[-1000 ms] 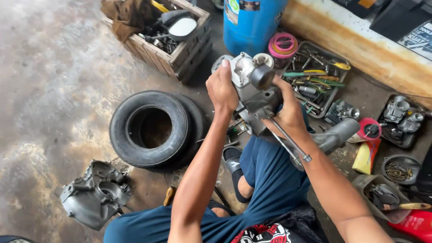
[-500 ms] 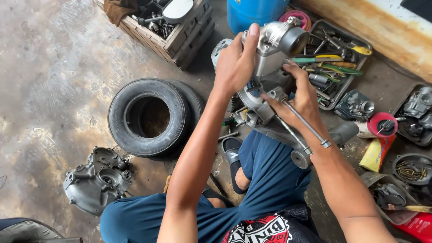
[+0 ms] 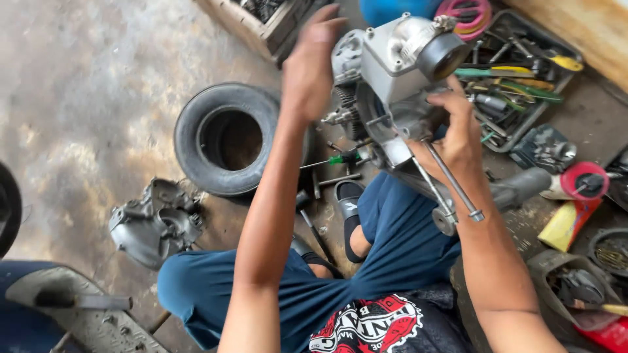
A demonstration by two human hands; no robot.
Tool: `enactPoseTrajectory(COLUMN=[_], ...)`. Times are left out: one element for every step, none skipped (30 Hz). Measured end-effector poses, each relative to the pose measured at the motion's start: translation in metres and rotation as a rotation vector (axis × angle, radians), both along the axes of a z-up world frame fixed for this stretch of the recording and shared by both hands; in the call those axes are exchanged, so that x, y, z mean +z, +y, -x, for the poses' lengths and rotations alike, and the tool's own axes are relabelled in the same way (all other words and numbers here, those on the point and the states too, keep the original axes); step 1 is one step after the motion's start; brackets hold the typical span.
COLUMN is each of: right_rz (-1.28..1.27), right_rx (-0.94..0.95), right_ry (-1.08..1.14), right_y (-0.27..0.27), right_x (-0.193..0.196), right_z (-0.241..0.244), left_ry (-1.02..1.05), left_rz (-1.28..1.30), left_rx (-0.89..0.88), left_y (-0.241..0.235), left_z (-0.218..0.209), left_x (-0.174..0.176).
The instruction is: The person assembles a small engine by attaching a cylinder head to the crankcase and tightening the bolts. They then attach the cylinder block and secure it, followed by attaching the exhaust pipe and tightening it.
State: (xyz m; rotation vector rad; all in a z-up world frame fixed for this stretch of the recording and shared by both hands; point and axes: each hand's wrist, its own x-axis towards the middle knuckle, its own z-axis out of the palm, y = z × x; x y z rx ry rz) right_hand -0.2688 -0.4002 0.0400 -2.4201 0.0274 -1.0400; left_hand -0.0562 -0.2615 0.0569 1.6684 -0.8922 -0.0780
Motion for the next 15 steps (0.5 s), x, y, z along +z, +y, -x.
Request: enactPoseTrajectory(right_rz=[0.005,0.009,0.002,-0.003,-0.010,-0.017,-0.014,-0.080,-0.142,-0.134,-0.109,-0.084,-0.084,-0.086,-0.097], right_rx=[0.014,0.006,0.012,0.041,0.031,0.021,0.035,0.038,0.021,0.014,0.041,0.068,0.070,0.063,0.060], right_ry=[-0.009,-0.007,0.004,0.005,0.002,0.000,-0.003,0.011,0.027,0.025,0.016,0.007,0.007,0.016,0.037], right_y=[-0.002,-0.004,-0.001,-0.002,-0.001,-0.003,0.003,0.007,0.010,0.006,0.005,0.004,0.003,0.004,0.008], right_x=[-0.003,-0.005,-0.010,-0.007,-0.004,-0.001,0.004,0.010,0.017,0.018,0.018,0.018,0.016,0.014,0.012], right_z=[0.001,0.002,0.003,0.004,0.005,0.005,0.004,0.003,0.007,0.000,0.000,0.001,-0.002,-0.005,-0.002], left_ry=[-0.009,0.066,0.155,0.158,0.136,0.122,0.128,-0.010,-0.159,-0.162,-0.220,-0.277,-0.276,-0.232,-0.178], left_rz=[0.005,-0.109,-0.235,-0.239,-0.702,-1.159,-1.155,-1.201,-1.238,-1.228,-1.180,-1.130,-1.131,-1.100,-1.080], left_rx=[0.014,0.336,0.670,0.699,0.619,0.508,0.522,0.550,0.558,0.553,0.546,0.540,0.542,0.500,0.454], left_y=[0.017,0.037,0.068,0.089,0.111,0.131,0.142,0.151,0.152,0.151,0.156,0.160,0.155,0.151,0.154], left_z=[-0.020,-0.037,-0.045,-0.040,-0.038,-0.038,-0.034,-0.029,-0.026,-0.036,-0.035,-0.034,-0.031,-0.028,-0.015], left_x=[-0.048,-0.094,-0.142,-0.204,-0.258,-0.304,-0.320,-0.336,-0.353,-0.346,-0.343,-0.341,-0.323,-0.306,-0.289])
